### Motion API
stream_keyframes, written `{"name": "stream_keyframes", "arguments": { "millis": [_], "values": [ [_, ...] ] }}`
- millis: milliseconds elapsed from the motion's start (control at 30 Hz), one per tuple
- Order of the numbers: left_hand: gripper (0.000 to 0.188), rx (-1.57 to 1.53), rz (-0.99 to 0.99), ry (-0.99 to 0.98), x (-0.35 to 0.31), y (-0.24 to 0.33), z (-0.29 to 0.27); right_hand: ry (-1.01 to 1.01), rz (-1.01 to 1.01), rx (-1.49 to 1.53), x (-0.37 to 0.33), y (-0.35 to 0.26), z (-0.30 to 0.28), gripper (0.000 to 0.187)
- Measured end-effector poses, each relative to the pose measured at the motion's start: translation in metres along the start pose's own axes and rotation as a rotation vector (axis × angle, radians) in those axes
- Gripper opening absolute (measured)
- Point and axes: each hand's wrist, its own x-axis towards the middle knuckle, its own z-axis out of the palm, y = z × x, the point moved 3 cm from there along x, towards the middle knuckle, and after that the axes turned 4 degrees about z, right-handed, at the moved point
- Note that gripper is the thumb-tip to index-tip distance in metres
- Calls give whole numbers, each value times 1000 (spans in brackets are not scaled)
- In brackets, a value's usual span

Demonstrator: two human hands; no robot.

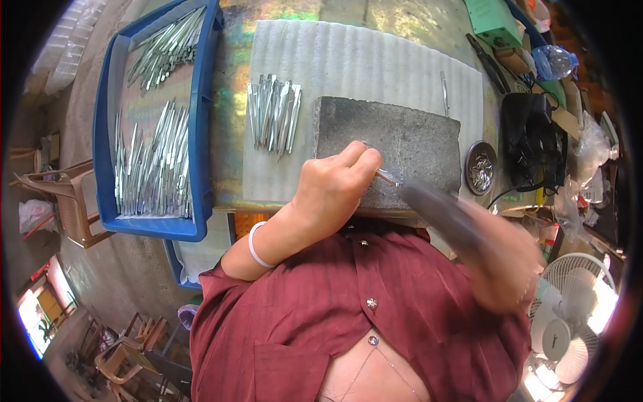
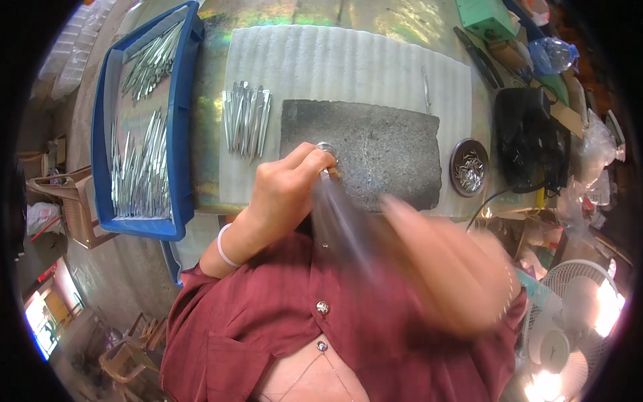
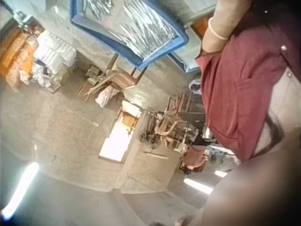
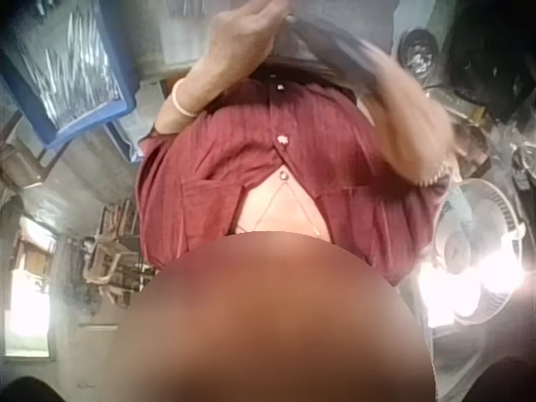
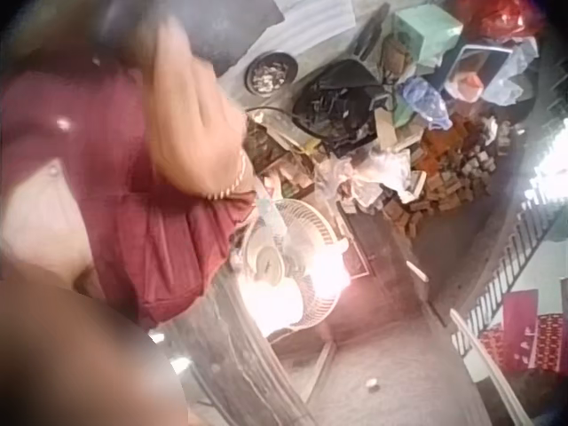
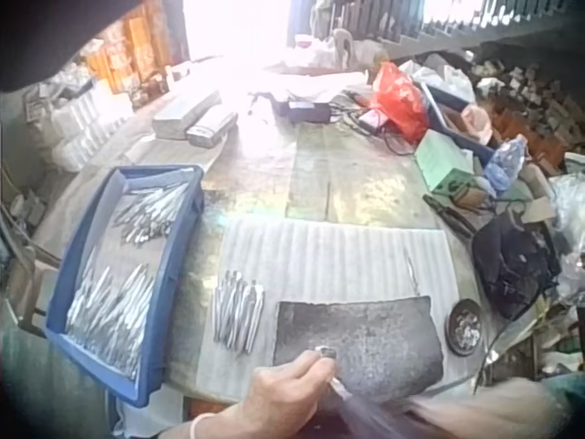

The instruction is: Assembling and hammering small metal components on a workbench in a workshop.

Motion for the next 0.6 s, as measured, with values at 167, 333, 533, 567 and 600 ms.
{"name": "stream_keyframes", "arguments": {
  "millis": [167, 333, 533, 567, 600],
  "values": [
    [12, 65, -13, -19, -6, -5, -5, 477, -84, 280, -8, 22, 21, 39],
    [13, -1270, -683, 125, -2, -6, -27, 517, 186, 250, 11, 49, 64, 39],
    [15, -1629, -703, 196, -5, -9, -29, 501, 337, 53, 25, 83, 111, 47],
    [15, -1648, -721, 195, -5, -9, -29, 482, 359, 15, 25, 84, 113, 47],
    [15, -1646, -724, 191, -5, -10, -29, 464, 382, -23, 26, 85, 114, 47]
  ]
}}
